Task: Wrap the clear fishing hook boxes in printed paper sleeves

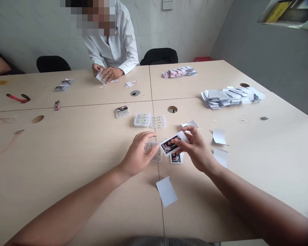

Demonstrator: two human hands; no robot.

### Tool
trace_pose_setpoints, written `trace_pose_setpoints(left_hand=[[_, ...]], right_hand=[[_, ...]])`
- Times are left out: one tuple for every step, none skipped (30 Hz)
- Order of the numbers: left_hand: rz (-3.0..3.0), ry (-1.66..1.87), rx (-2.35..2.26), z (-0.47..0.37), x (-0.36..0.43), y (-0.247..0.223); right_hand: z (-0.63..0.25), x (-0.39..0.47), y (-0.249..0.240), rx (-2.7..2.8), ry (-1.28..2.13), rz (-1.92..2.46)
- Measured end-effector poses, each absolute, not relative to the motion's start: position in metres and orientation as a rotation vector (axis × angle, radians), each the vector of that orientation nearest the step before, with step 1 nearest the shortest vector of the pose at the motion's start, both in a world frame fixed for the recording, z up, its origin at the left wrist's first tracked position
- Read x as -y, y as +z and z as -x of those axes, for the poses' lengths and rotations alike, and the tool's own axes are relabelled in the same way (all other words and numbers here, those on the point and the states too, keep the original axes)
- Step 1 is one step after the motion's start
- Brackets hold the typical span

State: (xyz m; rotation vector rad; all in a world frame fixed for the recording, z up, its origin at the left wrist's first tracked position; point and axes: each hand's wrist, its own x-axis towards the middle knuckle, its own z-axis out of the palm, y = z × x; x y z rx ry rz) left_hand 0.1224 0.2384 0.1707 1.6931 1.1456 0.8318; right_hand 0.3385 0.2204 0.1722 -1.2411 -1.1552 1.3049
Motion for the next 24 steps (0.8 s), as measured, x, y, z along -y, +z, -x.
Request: trace_pose_setpoints(left_hand=[[-1.683, 0.778, -1.089, -0.123, -0.235, 0.181], [-1.664, 0.730, -1.037, -0.125, -0.232, 0.191], [-1.644, 0.695, -0.983, -0.126, -0.229, 0.201], [-1.628, 0.677, -0.945, -0.127, -0.227, 0.209], [-1.613, 0.668, -0.914, -0.129, -0.226, 0.217], [-1.578, 0.658, -0.880, -0.129, -0.226, 0.223], [-1.510, 0.654, -0.846, -0.130, -0.226, 0.228], [-1.445, 0.656, -0.819, -0.129, -0.226, 0.231], [-1.391, 0.664, -0.802, -0.129, -0.227, 0.233], [-1.352, 0.675, -0.796, -0.128, -0.229, 0.233], [-1.331, 0.686, -0.796, -0.127, -0.230, 0.232], [-1.319, 0.694, -0.799, -0.126, -0.232, 0.230], [-1.309, 0.695, -0.801, -0.125, -0.233, 0.228], [-1.303, 0.689, -0.801, -0.125, -0.234, 0.226], [-1.297, 0.679, -0.798, -0.124, -0.235, 0.224], [-1.301, 0.665, -0.794, -0.124, -0.236, 0.223], [-1.313, 0.648, -0.794, -0.123, -0.236, 0.221], [-1.334, 0.629, -0.795, -0.123, -0.235, 0.220], [-1.361, 0.612, -0.802, -0.123, -0.234, 0.220], [-1.386, 0.596, -0.814, -0.124, -0.233, 0.220], [-1.409, 0.586, -0.833, -0.124, -0.231, 0.220], [-1.428, 0.580, -0.854, -0.125, -0.229, 0.220], [-1.441, 0.575, -0.873, -0.126, -0.228, 0.221], [-1.458, 0.577, -0.884, -0.127, -0.227, 0.221]], right_hand=[[-0.338, -0.219, 0.177, 1.154, 1.330, 1.222], [-0.337, -0.218, 0.183, 1.157, 1.352, 1.207], [-0.337, -0.216, 0.188, 1.164, 1.370, 1.192], [-0.337, -0.214, 0.194, 1.176, 1.388, 1.171], [-0.337, -0.211, 0.198, 1.193, 1.412, 1.140], [-0.337, -0.208, 0.203, 1.212, 1.437, 1.093], [-0.337, -0.205, 0.206, 1.234, 1.466, 1.039], [-0.337, -0.202, 0.208, 1.248, 1.483, 0.992], [-0.337, -0.200, 0.208, 1.255, 1.490, 0.952], [-0.337, -0.198, 0.208, 1.253, 1.492, 0.928], [-0.336, -0.197, 0.206, 1.244, 1.494, 0.920], [-0.336, -0.197, 0.204, 1.234, 1.508, 0.916], [-0.336, -0.197, 0.202, 1.222, 1.528, 0.919], [-0.336, -0.198, 0.200, 1.212, 1.549, 0.927], [-0.337, -0.200, 0.199, 1.206, 1.569, 0.933], [-0.337, -0.201, 0.198, 1.199, 1.586, 0.930], [-0.338, -0.202, 0.198, 1.196, 1.598, 0.923], [-0.339, -0.203, 0.198, 1.203, 1.606, 0.915], [-0.339, -0.203, 0.199, 1.217, 1.604, 0.904], [-0.340, -0.202, 0.200, 1.240, 1.595, 0.898], [-0.340, -0.201, 0.201, 1.273, 1.570, 0.901], [-0.341, -0.200, 0.201, 1.316, 1.524, 0.912], [-0.341, -0.198, 0.201, 1.371, 1.463, 0.924], [-0.341, -0.196, 0.201, 1.435, 1.390, 0.933]])
